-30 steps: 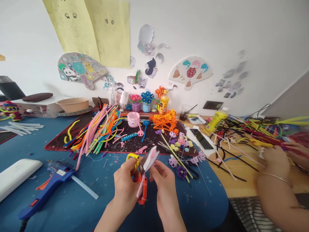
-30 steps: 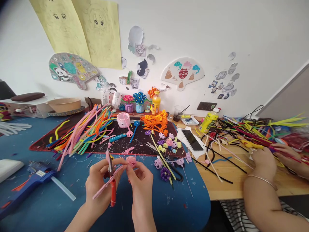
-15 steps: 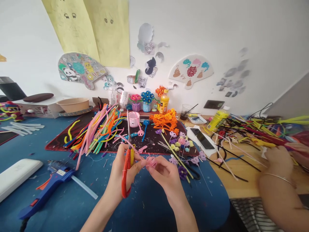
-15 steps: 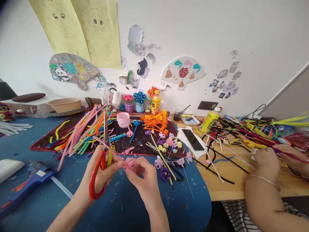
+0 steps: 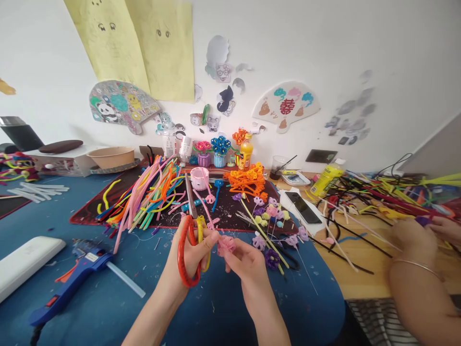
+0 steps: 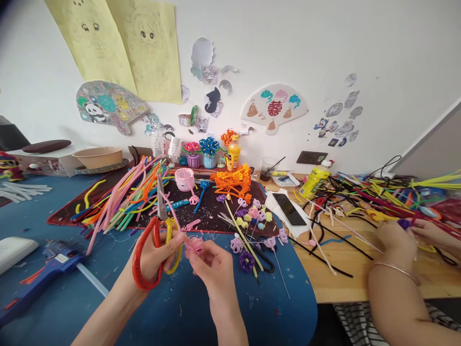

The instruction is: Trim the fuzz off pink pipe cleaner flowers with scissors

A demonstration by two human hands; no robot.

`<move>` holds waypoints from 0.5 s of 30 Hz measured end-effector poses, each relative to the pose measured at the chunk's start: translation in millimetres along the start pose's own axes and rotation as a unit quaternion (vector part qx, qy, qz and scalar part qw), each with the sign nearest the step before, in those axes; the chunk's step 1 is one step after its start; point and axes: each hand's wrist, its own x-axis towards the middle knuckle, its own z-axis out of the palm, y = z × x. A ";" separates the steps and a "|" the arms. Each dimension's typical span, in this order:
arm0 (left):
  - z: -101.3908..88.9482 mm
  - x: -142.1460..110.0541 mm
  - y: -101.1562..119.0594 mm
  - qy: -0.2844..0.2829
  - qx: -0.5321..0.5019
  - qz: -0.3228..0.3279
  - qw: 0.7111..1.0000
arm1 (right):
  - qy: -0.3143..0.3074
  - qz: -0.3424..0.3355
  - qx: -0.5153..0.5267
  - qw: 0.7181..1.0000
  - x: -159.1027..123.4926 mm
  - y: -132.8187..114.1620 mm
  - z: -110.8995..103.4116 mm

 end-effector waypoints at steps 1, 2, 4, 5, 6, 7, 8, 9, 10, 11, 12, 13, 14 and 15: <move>1.4 0.0 -1.1 0.012 -0.007 0.006 1.000 | 0.002 0.004 0.007 1.000 0.0 0.3 0.4; 3.0 -0.2 -1.4 0.028 -0.013 0.014 0.999 | 0.003 0.005 0.012 1.000 -0.1 0.3 0.5; 6.0 -0.8 0.0 0.066 -0.024 0.029 0.997 | -0.002 0.008 0.016 1.000 -0.3 0.1 0.1; 7.1 -1.0 1.3 0.079 -0.024 0.036 0.996 | -0.006 0.011 0.013 1.000 -0.4 0.0 -0.5; 8.0 -1.1 2.8 0.090 -0.020 0.043 0.995 | -0.008 0.014 0.007 1.000 -0.4 -0.2 -1.2; 8.6 -1.0 4.1 0.097 -0.015 0.046 0.994 | -0.010 0.017 0.000 1.000 -0.4 -0.4 -2.0; 8.9 -0.7 5.2 0.097 -0.010 0.047 0.994 | -0.012 0.018 -0.007 1.000 -0.4 -0.5 -2.8; 9.1 -0.3 5.9 0.097 -0.006 0.046 0.994 | -0.017 0.017 -0.011 1.000 -0.3 -0.7 -3.6; 9.2 0.1 6.2 0.096 -0.004 0.045 0.994 | -0.024 0.016 -0.014 0.999 -0.2 -0.8 -4.3; 9.3 0.5 6.2 0.095 -0.004 0.044 0.995 | -0.033 0.014 -0.014 0.999 -0.2 -1.0 -4.8; 9.4 0.8 5.9 0.093 -0.005 0.041 0.995 | -0.041 0.014 -0.011 0.999 -0.2 -1.1 -5.0; 9.6 1.0 5.6 0.091 -0.005 0.038 0.995 | -0.047 0.015 -0.008 0.999 -0.4 -1.2 -5.1; 9.8 1.0 5.3 0.090 -0.005 0.034 0.995 | -0.050 0.017 -0.004 0.999 -0.7 -1.4 -5.0; 10.1 0.8 5.2 0.089 -0.004 0.030 0.996 | -0.049 0.020 -0.001 0.999 -1.1 -1.6 -4.8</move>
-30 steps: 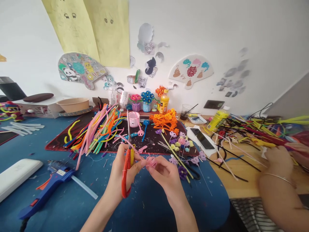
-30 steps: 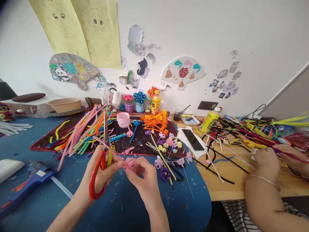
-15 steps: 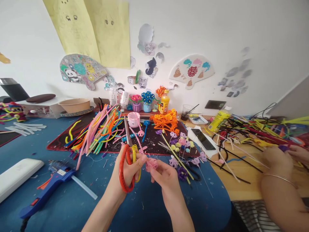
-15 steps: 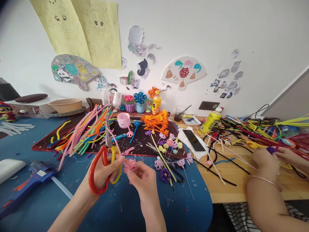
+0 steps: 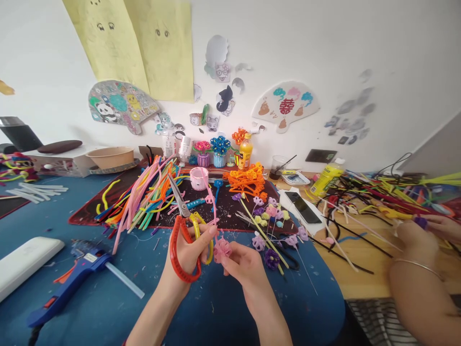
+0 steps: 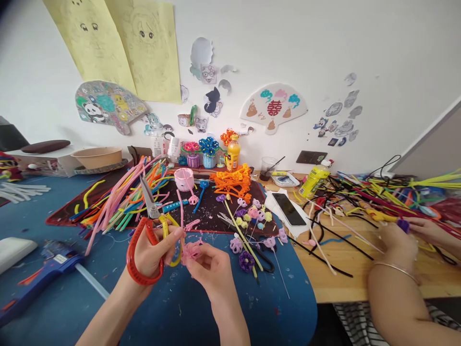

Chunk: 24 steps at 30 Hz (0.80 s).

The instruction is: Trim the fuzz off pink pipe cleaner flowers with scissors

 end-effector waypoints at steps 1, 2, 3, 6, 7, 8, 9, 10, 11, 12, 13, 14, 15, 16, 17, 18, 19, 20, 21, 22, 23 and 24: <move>0.2 -0.2 0.0 0.000 0.001 -0.004 1.000 | 0.003 0.002 0.001 1.000 -0.4 -0.2 0.2; 0.4 -0.4 0.1 0.001 0.001 -0.006 1.000 | 0.005 0.005 0.002 1.000 -0.8 -0.4 0.3; 0.6 -0.4 0.2 0.004 0.000 -0.007 1.000 | 0.004 0.006 0.003 1.000 -1.2 -0.5 0.3; 1.5 0.6 -0.9 0.017 -0.009 -0.010 1.000 | -0.013 0.001 0.001 1.000 -1.2 -0.4 -1.1; 1.9 1.4 -2.0 0.021 -0.012 -0.012 1.000 | -0.020 -0.002 -0.001 1.000 -0.8 -0.1 -1.7; 2.3 2.3 -3.6 0.025 -0.015 -0.014 0.999 | -0.026 -0.005 -0.002 1.000 -0.3 0.2 -2.3; 2.7 3.4 -5.5 0.030 -0.019 -0.016 0.999 | -0.029 -0.007 -0.004 1.000 0.2 0.6 -2.8; 3.0 4.4 -7.6 0.035 -0.023 -0.019 0.999 | -0.029 -0.008 -0.003 1.000 0.6 0.9 -3.1; 3.2 5.4 -9.7 0.040 -0.028 -0.022 0.999 | -0.027 -0.006 -0.002 1.000 1.0 1.2 -3.2; 3.4 6.2 -11.5 0.046 -0.031 -0.024 0.998 | -0.024 -0.004 -0.001 1.000 1.3 1.3 -3.2; 3.5 6.7 -13.0 0.049 -0.034 -0.027 0.998 | -0.021 -0.001 0.000 1.000 1.5 1.4 -3.2; 3.5 7.0 -13.9 0.051 -0.035 -0.030 0.998 | -0.019 0.002 0.001 1.000 1.6 1.4 -3.2; 3.6 7.0 -14.4 0.051 -0.036 -0.032 0.998 | -0.019 0.003 0.002 1.000 1.7 1.4 -3.2; 3.7 6.9 -14.4 0.050 -0.036 -0.033 0.998 | -0.021 0.003 0.001 1.000 1.9 1.6 -3.4; 3.9 6.7 -14.0 0.050 -0.037 -0.033 0.998 | -0.022 0.003 0.000 1.000 2.1 2.1 -3.8; 4.2 6.4 -13.3 0.049 -0.037 -0.032 0.998 | -0.023 0.002 -0.002 1.000 2.4 3.0 -4.4; 4.5 6.2 -12.3 0.049 -0.039 -0.029 0.998 | -0.021 0.002 -0.004 1.000 2.7 4.4 -5.2; 4.9 6.0 -11.3 0.049 -0.039 -0.023 0.998 | -0.018 0.002 -0.007 1.000 3.0 6.1 -6.2; 5.1 5.9 -10.2 0.052 -0.040 -0.014 0.998 | -0.015 0.002 -0.009 1.000 3.3 8.2 -7.4; 5.4 5.9 -9.0 0.057 -0.040 -0.003 0.998 | -0.012 0.002 -0.010 1.000 3.4 10.2 -8.6; 5.5 5.9 -7.7 0.063 -0.042 0.009 0.997 | -0.009 0.001 -0.008 1.000 3.5 12.0 -9.8; 5.6 6.0 -6.5 0.070 -0.043 0.020 0.996 | -0.006 -0.002 -0.006 1.000 3.3 13.3 -10.8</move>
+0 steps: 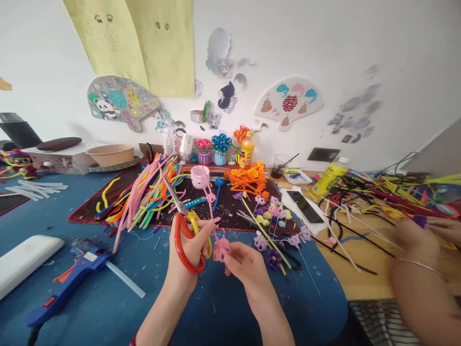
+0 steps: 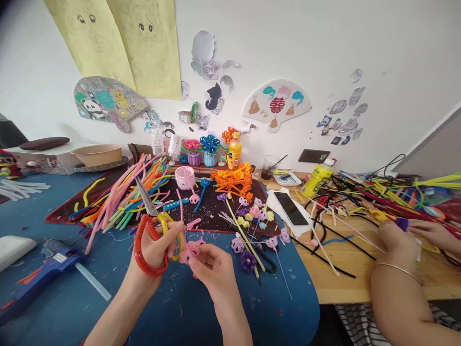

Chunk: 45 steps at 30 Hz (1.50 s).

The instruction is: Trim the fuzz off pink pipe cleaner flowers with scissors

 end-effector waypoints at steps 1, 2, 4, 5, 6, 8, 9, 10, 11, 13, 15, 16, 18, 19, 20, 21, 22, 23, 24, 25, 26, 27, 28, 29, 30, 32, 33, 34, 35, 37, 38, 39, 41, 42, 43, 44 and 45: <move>0.2 0.2 1.1 0.007 -0.003 0.011 1.000 | 0.003 -0.007 0.003 1.000 -0.4 0.6 -0.7; 0.3 0.4 2.2 0.014 -0.006 0.019 1.000 | 0.004 -0.018 0.005 1.000 -0.9 0.3 -0.9; 0.7 0.9 3.8 0.027 -0.013 0.028 0.999 | 0.002 -0.046 -0.001 0.999 -2.3 -2.2 0.4; 1.0 1.0 4.2 0.032 -0.015 0.030 0.999 | -0.004 -0.060 -0.010 0.998 -3.1 -4.0 2.0; 1.2 1.1 4.5 0.035 -0.017 0.030 0.999 | -0.012 -0.071 -0.022 0.997 -3.8 -5.7 4.1; 1.4 1.1 4.2 0.037 -0.017 0.026 0.999 | -0.023 -0.085 -0.045 0.995 -4.6 -7.6 9.0; 1.4 1.0 3.8 0.038 -0.016 0.024 0.999 | -0.020 -0.092 -0.057 0.994 -4.8 -7.4 11.3; 1.2 1.0 3.3 0.039 -0.014 0.023 0.999 | -0.010 -0.099 -0.069 0.993 -4.8 -6.4 13.3; 0.9 0.9 2.9 0.039 -0.012 0.023 0.999 | 0.006 -0.108 -0.083 0.991 -4.8 -4.8 14.9; -0.1 0.6 2.6 0.039 -0.007 0.024 0.999 | 0.039 -0.134 -0.118 0.983 -4.8 -0.7 16.5; -1.3 0.0 3.4 0.046 -0.003 0.029 0.999 | 0.055 -0.171 -0.163 0.970 -5.2 2.9 16.9; -1.9 -0.5 4.2 0.050 -0.002 0.034 0.998 | 0.057 -0.192 -0.187 0.962 -5.6 4.0 17.0; -2.8 -1.8 6.2 0.051 -0.004 0.041 0.998 | 0.061 -0.234 -0.230 0.943 -7.2 4.7 17.8; -3.1 -2.4 7.3 0.047 -0.006 0.043 0.998 | 0.063 -0.255 -0.246 0.933 -8.4 4.3 18.7; -3.1 -2.9 8.5 0.041 -0.007 0.043 0.998 | 0.064 -0.273 -0.258 0.925 -9.7 3.5 19.8; -2.8 -3.2 9.6 0.034 -0.008 0.042 0.998 | 0.065 -0.287 -0.267 0.918 -11.2 2.3 21.1; -2.2 -3.3 10.6 0.028 -0.008 0.043 0.999 | 0.066 -0.296 -0.272 0.913 -12.7 0.8 22.3; -1.4 -3.1 11.7 0.021 -0.009 0.044 0.999 | 0.067 -0.298 -0.274 0.912 -14.0 -1.0 23.4; -0.3 -2.5 12.7 0.014 -0.010 0.046 0.999 | 0.066 -0.293 -0.272 0.914 -14.9 -3.1 24.2; 1.0 -1.5 13.8 0.007 -0.011 0.048 0.999 | 0.064 -0.280 -0.262 0.921 -15.2 -5.4 24.6; 2.4 -0.2 15.0 -0.002 -0.013 0.051 0.999 | 0.058 -0.260 -0.242 0.933 -14.7 -8.0 24.4; 3.8 1.5 16.2 -0.011 -0.014 0.053 0.998 | 0.047 -0.232 -0.209 0.949 -13.2 -10.8 23.8; 5.2 3.4 17.5 -0.019 -0.016 0.056 0.998 | 0.030 -0.200 -0.167 0.965 -10.8 -13.9 22.8; 6.6 5.6 18.8 -0.025 -0.019 0.059 0.998 | 0.012 -0.167 -0.120 0.979 -7.4 -17.1 21.5; 7.7 8.1 20.1 -0.029 -0.021 0.063 0.997 | -0.010 -0.134 -0.071 0.988 -3.2 -20.4 20.0; 9.3 14.0 22.5 -0.032 -0.027 0.070 0.997 | -0.047 -0.088 0.003 0.995 7.0 -26.7 17.4; 9.7 17.5 23.6 -0.031 -0.030 0.074 0.996 | -0.072 -0.070 0.031 0.994 12.8 -29.4 16.6; 9.7 21.6 24.7 -0.030 -0.032 0.078 0.996 | -0.095 -0.053 0.053 0.993 18.7 -31.9 16.1; 9.5 26.3 25.7 -0.030 -0.034 0.082 0.996 | -0.115 -0.040 0.069 0.990 24.7 -34.2 16.0; 8.2 37.7 27.6 -0.035 -0.035 0.089 0.995 | -0.144 -0.021 0.088 0.985 37.3 -37.9 16.7; 7.3 44.3 28.4 -0.039 -0.034 0.094 0.994 | -0.155 -0.015 0.090 0.984 43.8 -39.6 17.3; 6.2 51.3 29.0 -0.044 -0.032 0.097 0.994 | -0.166 -0.010 0.087 0.982 50.6 -41.1 18.0; 3.7 65.6 30.0 -0.059 -0.026 0.103 0.993 | -0.188 -0.002 0.076 0.979 64.3 -43.7 19.7; 2.5 72.3 30.4 -0.069 -0.022 0.103 0.992 | -0.200 0.002 0.067 0.978 70.9 -44.8 20.7; 1.3 78.3 30.7 -0.080 -0.017 0.103 0.991 | -0.211 0.004 0.056 0.976 77.1 -45.7 21.8; 0.1 83.4 31.1 -0.090 -0.012 0.101 0.991 | -0.222 0.004 0.045 0.974 82.5 -46.3 23.1; -0.9 87.4 31.5 -0.100 -0.007 0.099 0.990 | -0.232 0.002 0.032 0.972 87.0 -46.6 24.3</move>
